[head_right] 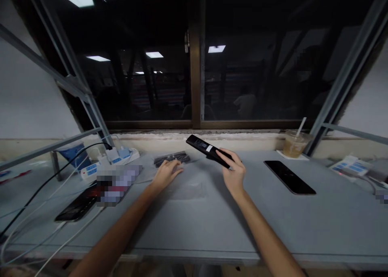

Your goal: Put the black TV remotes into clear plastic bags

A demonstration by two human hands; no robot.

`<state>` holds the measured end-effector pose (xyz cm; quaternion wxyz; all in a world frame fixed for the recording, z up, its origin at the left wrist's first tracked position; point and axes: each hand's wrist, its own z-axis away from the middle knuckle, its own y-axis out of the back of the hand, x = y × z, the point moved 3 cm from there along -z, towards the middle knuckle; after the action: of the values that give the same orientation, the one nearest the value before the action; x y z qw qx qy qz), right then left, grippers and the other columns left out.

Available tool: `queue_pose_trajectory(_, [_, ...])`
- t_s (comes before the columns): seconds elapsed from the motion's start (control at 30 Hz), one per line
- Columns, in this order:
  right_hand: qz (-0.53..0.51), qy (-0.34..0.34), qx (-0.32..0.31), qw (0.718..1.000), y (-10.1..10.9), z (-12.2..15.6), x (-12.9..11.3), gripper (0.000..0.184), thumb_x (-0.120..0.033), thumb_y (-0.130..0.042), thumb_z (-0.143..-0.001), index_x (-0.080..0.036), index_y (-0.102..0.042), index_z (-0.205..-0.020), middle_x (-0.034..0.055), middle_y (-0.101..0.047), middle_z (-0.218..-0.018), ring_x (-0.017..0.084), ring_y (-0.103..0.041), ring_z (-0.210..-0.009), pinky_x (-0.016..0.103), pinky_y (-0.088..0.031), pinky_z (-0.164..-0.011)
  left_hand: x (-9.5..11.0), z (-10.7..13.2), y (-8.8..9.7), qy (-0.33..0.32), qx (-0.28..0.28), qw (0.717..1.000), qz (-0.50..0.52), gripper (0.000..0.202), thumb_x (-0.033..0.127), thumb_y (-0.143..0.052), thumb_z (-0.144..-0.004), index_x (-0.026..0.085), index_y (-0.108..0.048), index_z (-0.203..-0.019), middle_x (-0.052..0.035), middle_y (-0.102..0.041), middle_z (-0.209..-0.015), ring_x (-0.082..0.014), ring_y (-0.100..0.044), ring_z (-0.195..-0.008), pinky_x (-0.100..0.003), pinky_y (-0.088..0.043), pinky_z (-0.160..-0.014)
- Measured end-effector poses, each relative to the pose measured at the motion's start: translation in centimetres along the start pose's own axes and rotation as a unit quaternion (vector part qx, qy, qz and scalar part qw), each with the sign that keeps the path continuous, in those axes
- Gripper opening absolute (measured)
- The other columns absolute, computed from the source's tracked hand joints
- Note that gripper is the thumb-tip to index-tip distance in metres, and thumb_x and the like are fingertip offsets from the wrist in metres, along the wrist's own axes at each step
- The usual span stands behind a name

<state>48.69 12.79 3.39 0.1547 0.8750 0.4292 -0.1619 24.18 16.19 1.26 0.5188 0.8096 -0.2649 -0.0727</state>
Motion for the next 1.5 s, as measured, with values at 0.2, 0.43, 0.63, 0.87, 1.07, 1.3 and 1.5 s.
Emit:
queue_pose_trajectory(0.2, [0.09,0.049,-0.128,0.987,-0.9,0.8,-0.4,0.051,-0.001,-0.039,-0.075,-0.034,-0.068,-0.102,-0.0009,-0.063,-0.112,0.016,-0.058,-0.101,0.033,-0.048,-0.086,0.0,0.2,-1.6,-0.006,-0.035,0.999,0.04,0.028,0.031,-0.058,-0.08,0.021,-0.051,-0.106,-0.0033,-0.06,-0.11,-0.0191,-0.055,-0.103,-0.038,-0.033,-0.098])
queue_pose_trajectory(0.43, [0.112,0.066,-0.056,0.99,-0.5,1.0,-0.4,0.044,-0.007,-0.036,-0.085,-0.034,-0.071,-0.093,0.0008,-0.065,-0.107,0.016,-0.058,-0.099,0.034,-0.048,-0.085,-1.1,0.4,-2.6,0.014,-0.062,0.997,0.05,0.032,0.022,-0.06,-0.075,0.015,-0.058,-0.106,-0.0084,-0.059,-0.102,-0.0203,-0.055,-0.098,-0.034,-0.043,-0.09])
queue_pose_trajectory(0.63, [0.155,0.07,-0.091,0.981,-0.4,1.1,0.0,0.043,-0.008,-0.037,-0.087,-0.034,-0.07,-0.093,-0.0001,-0.065,-0.109,0.014,-0.056,-0.101,0.03,-0.047,-0.085,0.0,0.8,-1.7,0.002,-0.067,0.998,0.019,0.025,0.017,-0.042,-0.085,0.02,-0.066,-0.095,-0.0053,-0.062,-0.097,-0.0186,-0.056,-0.095,-0.035,-0.041,-0.09])
queue_pose_trajectory(0.87, [0.169,-0.043,-0.15,0.973,-1.1,1.9,0.9,0.059,0.005,-0.037,-0.069,-0.033,-0.067,-0.104,-0.0033,-0.062,-0.115,0.015,-0.056,-0.104,0.027,-0.046,-0.082,0.8,0.7,-0.6,0.015,-0.04,0.999,0.003,0.019,0.021,-0.043,-0.088,0.018,-0.061,-0.088,-0.0039,-0.064,-0.098,-0.0181,-0.057,-0.096,-0.032,-0.039,-0.086])
queue_pose_trajectory(1.07, [0.116,-0.16,-0.099,0.975,-1.4,2.0,1.6,0.036,-0.016,-0.049,-0.077,-0.025,-0.065,-0.107,0.0019,-0.067,-0.106,0.019,-0.062,-0.093,0.029,-0.046,-0.082,0.7,0.6,-0.5,0.019,-0.015,1.0,0.018,0.012,0.027,-0.052,-0.085,0.019,-0.056,-0.093,-0.0029,-0.065,-0.1,-0.0183,-0.057,-0.097,-0.033,-0.035,-0.086])
queue_pose_trajectory(1.3, [-0.114,-0.302,-0.022,0.946,-2.7,2.0,2.2,0.048,-0.048,-0.062,-0.068,-0.015,-0.061,-0.105,0.007,-0.067,-0.088,0.012,-0.055,-0.047,0.025,-0.044,-0.041,0.7,0.6,-0.3,0.001,-0.009,1.0,0.016,0.014,0.021,-0.047,-0.088,0.02,-0.059,-0.096,-0.0022,-0.066,-0.103,-0.0172,-0.057,-0.1,-0.032,-0.032,-0.087])
queue_pose_trajectory(1.5, [-0.243,-0.391,0.029,0.887,-2.8,1.7,2.6,0.054,-0.052,-0.065,-0.061,-0.018,-0.055,-0.101,-0.0002,-0.062,-0.063,0.01,-0.052,-0.04,0.018,-0.03,-0.031,0.7,0.6,-0.8,0.012,-0.006,1.0,0.028,0.017,0.019,-0.047,-0.087,0.021,-0.056,-0.102,-0.0021,-0.066,-0.106,-0.0174,-0.058,-0.099,-0.032,-0.033,-0.087])
